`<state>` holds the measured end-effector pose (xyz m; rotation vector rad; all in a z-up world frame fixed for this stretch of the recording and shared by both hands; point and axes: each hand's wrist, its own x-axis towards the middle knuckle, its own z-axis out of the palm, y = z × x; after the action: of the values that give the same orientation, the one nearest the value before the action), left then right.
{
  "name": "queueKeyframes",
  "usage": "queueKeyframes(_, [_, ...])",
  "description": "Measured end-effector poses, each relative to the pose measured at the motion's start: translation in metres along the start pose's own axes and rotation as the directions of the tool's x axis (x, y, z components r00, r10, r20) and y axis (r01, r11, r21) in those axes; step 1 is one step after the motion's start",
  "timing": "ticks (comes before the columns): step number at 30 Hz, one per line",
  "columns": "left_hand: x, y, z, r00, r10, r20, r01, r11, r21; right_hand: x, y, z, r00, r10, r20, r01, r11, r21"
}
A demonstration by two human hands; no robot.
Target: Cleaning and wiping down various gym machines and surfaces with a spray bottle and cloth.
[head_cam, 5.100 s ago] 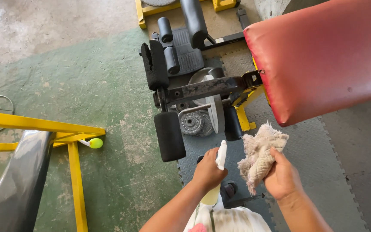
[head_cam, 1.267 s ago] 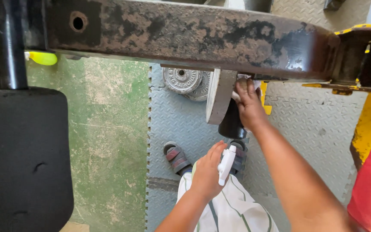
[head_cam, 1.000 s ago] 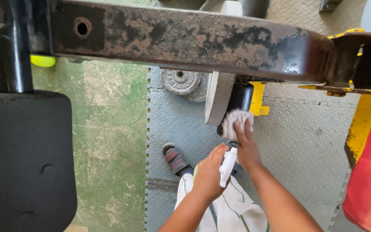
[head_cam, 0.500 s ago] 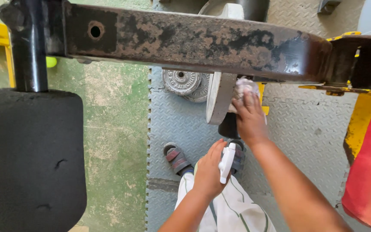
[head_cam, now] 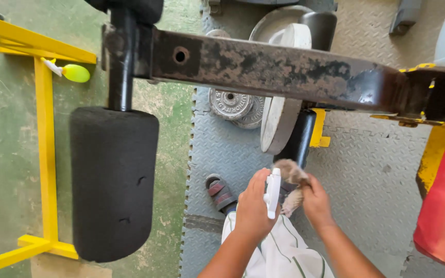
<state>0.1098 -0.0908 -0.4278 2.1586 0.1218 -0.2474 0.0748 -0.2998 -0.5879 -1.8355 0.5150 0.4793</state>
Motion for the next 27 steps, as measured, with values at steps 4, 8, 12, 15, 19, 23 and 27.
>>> queueKeyframes(4, [0.015,0.040,-0.025,0.997,-0.071,0.043,0.073,0.996,-0.048,-0.015,-0.068,-0.017,0.993,-0.001,-0.118,0.026,0.977,0.210])
queueKeyframes(8, [0.024,0.065,-0.037,0.998,-0.040,0.048,0.041,0.999,-0.035,-0.020,-0.104,-0.024,0.974,-0.024,-0.224,0.089,0.953,0.288])
queueKeyframes(12, [0.024,0.067,-0.032,0.991,-0.117,0.061,0.120,0.992,-0.035,-0.024,-0.119,-0.023,0.968,0.026,-0.250,0.073,0.923,0.379])
queueKeyframes(15, [0.023,0.060,-0.029,0.986,-0.151,0.066,0.153,0.988,-0.023,-0.029,-0.138,-0.022,0.962,0.038,-0.269,0.080,0.907,0.414])
queueKeyframes(19, [0.024,0.057,-0.031,0.983,-0.169,0.077,0.168,0.986,0.020,-0.022,-0.173,-0.018,0.938,-0.063,-0.340,0.153,0.958,0.244])
queueKeyframes(23, [0.021,0.053,-0.030,0.991,-0.131,0.030,0.132,0.991,-0.032,0.016,-0.218,-0.004,0.827,-0.428,-0.366,0.443,0.895,-0.047])
queueKeyframes(27, [0.014,0.043,-0.025,0.994,-0.111,-0.022,0.110,0.993,-0.045,0.073,-0.248,0.013,0.588,-0.782,-0.207,0.657,0.611,-0.442])
